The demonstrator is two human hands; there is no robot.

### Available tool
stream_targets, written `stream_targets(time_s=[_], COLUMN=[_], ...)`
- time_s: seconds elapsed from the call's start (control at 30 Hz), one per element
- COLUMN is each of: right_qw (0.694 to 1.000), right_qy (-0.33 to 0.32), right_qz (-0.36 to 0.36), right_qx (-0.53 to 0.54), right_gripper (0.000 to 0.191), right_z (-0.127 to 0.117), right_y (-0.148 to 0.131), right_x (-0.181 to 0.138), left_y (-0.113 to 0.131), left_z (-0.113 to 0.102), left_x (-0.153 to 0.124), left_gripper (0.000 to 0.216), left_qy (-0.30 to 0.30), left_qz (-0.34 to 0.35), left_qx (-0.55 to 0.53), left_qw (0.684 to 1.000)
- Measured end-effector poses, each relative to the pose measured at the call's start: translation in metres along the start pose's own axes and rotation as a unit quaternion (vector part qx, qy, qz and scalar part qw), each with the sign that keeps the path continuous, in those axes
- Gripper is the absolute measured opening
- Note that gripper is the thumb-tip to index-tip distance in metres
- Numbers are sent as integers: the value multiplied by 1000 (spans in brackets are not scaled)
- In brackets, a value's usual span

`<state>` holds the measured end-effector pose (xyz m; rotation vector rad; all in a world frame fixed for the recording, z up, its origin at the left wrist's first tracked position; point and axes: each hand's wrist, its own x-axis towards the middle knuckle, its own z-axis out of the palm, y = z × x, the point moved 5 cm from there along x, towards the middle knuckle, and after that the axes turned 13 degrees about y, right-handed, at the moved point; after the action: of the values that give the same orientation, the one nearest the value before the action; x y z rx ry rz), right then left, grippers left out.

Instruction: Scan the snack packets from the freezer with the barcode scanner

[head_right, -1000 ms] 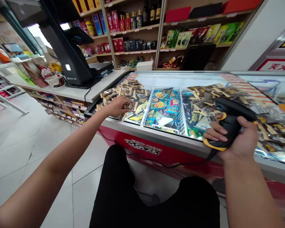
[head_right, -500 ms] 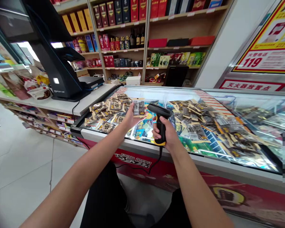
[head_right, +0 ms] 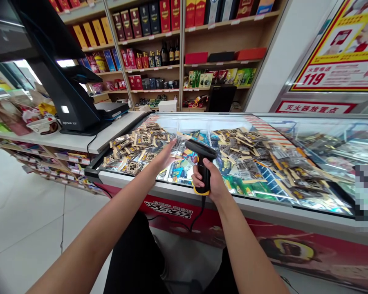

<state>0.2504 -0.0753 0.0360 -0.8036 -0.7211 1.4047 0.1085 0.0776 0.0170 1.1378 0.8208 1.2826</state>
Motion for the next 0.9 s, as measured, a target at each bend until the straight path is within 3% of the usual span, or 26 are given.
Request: stream_targets(time_s=[0.13,0.33,0.5,0.67,0.8,0.9], right_qw=[1000,1000,1000,1000,999,993], right_qy=[0,-12,-16,-8,30,78], right_qz=[2,1,-8,-12,-42,-88], right_qx=[-1,3,12,14,15,22], right_gripper=[46,45,44,44,44,42], right_z=[-1,-3,-3,-7,-33,-70], right_y=[1,1,0,-2,-16,-39], right_x=[1,1,0,-3,-19,-42], left_y=[3,9,4,2,-2,2], left_z=[11,14,9,9,7,17], left_x=[-7,-13,-12,-8,-10,-14], left_gripper=[46,55,74,62,55,53], left_qy=[-73,-98,-60,-36,2,-7], left_qz=[-81,-99,-112,-112,-115,-34], left_qx=[-35,-30,-5,-33,-10,109], left_qw=[993,990,992,992,993,993])
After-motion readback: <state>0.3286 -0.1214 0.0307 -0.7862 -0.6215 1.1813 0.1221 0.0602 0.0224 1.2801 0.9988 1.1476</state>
